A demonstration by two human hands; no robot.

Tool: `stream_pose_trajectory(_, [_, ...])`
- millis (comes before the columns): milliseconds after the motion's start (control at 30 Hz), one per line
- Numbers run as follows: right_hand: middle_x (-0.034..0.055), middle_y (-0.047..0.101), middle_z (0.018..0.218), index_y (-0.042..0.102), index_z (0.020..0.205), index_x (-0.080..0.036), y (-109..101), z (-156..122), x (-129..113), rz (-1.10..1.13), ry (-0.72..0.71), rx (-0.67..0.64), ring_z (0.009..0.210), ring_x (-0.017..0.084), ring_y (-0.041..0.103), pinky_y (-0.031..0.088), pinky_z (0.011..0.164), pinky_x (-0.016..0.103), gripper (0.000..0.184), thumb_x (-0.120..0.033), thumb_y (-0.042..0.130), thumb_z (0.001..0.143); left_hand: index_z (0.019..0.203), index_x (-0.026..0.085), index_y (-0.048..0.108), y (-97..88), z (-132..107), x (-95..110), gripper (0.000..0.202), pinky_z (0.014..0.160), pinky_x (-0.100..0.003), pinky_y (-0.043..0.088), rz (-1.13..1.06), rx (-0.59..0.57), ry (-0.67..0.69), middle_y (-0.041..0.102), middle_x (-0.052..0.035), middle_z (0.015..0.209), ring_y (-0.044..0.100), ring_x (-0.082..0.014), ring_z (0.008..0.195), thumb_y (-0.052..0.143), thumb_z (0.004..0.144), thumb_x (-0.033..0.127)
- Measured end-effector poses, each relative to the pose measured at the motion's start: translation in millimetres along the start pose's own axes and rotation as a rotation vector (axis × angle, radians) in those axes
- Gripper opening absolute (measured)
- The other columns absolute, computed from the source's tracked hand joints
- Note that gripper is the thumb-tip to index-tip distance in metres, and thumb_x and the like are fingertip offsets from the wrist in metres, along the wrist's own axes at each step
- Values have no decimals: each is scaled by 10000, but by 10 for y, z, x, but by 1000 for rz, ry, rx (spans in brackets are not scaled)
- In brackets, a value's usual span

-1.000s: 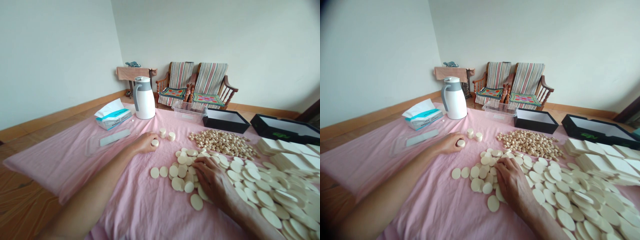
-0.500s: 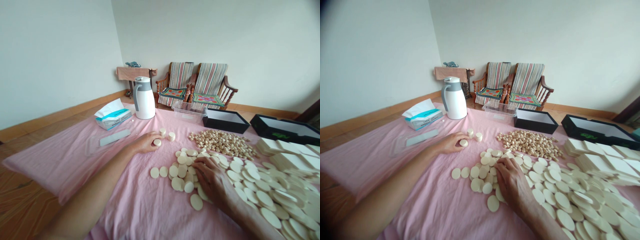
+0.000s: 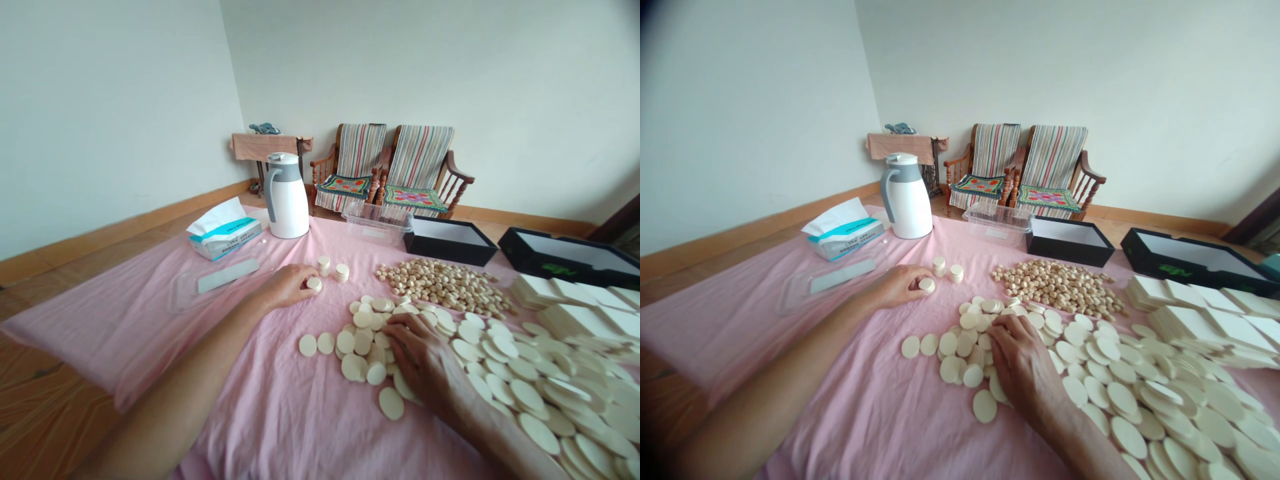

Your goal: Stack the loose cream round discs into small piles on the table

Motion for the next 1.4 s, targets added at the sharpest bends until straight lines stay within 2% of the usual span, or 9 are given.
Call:
stream_pose_trajectory(233, [100, 563, 1019, 597, 915, -176, -5, 2, -11, 10, 2, 3, 915, 206, 531, 491, 797, 374, 206, -155, 392, 917, 1047, 210, 602, -73, -6, 15, 378, 659, -237, 399, 21, 96, -30, 620, -5, 875, 568, -154, 760, 694, 696, 317])
stream_pose_trajectory(333, [98, 562, 1025, 601, 923, -177, -4, 4, -17, 9, 6, -2, 910, 201, 529, 491, 794, 369, 209, -160, 393, 921, 925, 179, 604, -157, -7, 103, 274, 674, -237, 405, -28, 150, -4, 598, -18, 879, 549, -144, 764, 688, 722, 343])
stream_pose_trajectory(400, [97, 561, 1028, 602, 929, -177, -5, 6, -18, 9, 8, -5, 910, 200, 527, 491, 795, 367, 207, -159, 396, 921, 815, 163, 599, -168, -23, 210, 210, 642, -219, 404, -144, 24, 89, 586, -9, 804, 535, -122, 708, 661, 760, 356])
stream_pose_trajectory(533, [99, 560, 1028, 605, 940, -172, -3, 4, -11, 4, 6, -7, 920, 204, 522, 489, 798, 370, 206, -149, 402, 916, 837, 162, 594, -79, -126, 456, 325, 597, -202, 393, -217, -435, 268, 575, 9, 775, 524, -111, 671, 754, 662, 384])
stream_pose_trajectory(633, [102, 562, 1029, 611, 962, -169, 0, -1, -1, -5, 1, -6, 935, 210, 521, 489, 803, 372, 209, -139, 410, 909, 846, 176, 568, -24, -190, 575, 403, 587, -213, 371, -85, -520, 289, 554, 26, 767, 507, -123, 681, 807, 572, 350])
stream_pose_trajectory(900, [106, 578, 1022, 620, 988, -170, -7, 3, -1, -17, -15, 1, 923, 211, 537, 501, 795, 379, 219, -145, 420, 904, 786, 181, 538, -21, -217, 619, 198, 599, -215, 379, -62, -425, 351, 547, 20, 761, 504, -114, 658, 652, 635, 122])
stream_pose_trajectory(1067, [101, 594, 1009, 635, 977, -177, -18, 13, -7, -29, -29, 28, 905, 205, 555, 514, 772, 365, 229, -140, 423, 898, 886, 191, 543, 18, -114, 514, 177, 653, -246, 410, -18, -94, 161, 584, -4, 837, 554, -142, 716, 564, 715, 151])
stream_pose_trajectory(1167, [98, 597, 1004, 636, 975, -178, -26, 14, -17, -28, -23, 28, 899, 205, 559, 513, 773, 363, 225, -144, 427, 899, 973, 192, 544, 115, -74, 503, 236, 703, -271, 441, 24, 26, 92, 597, -44, 944, 577, -176, 818, 542, 743, 138])
stream_pose_trajectory(1400, [99, 585, 1017, 628, 977, -178, -18, 10, -19, -29, -8, 14, 908, 210, 551, 502, 785, 368, 224, -142, 421, 902, 880, 195, 574, 210, -62, 563, 108, 782, -292, 450, 50, 34, 70, 620, -57, 947, 585, -205, 929, 519, 805, 140])
Point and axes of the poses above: each hand's wrist, its own z-axis towards the middle knuckle, its own y-axis out of the palm, x = y × z, the point moved 2 cm from there along z, towards the middle knuckle
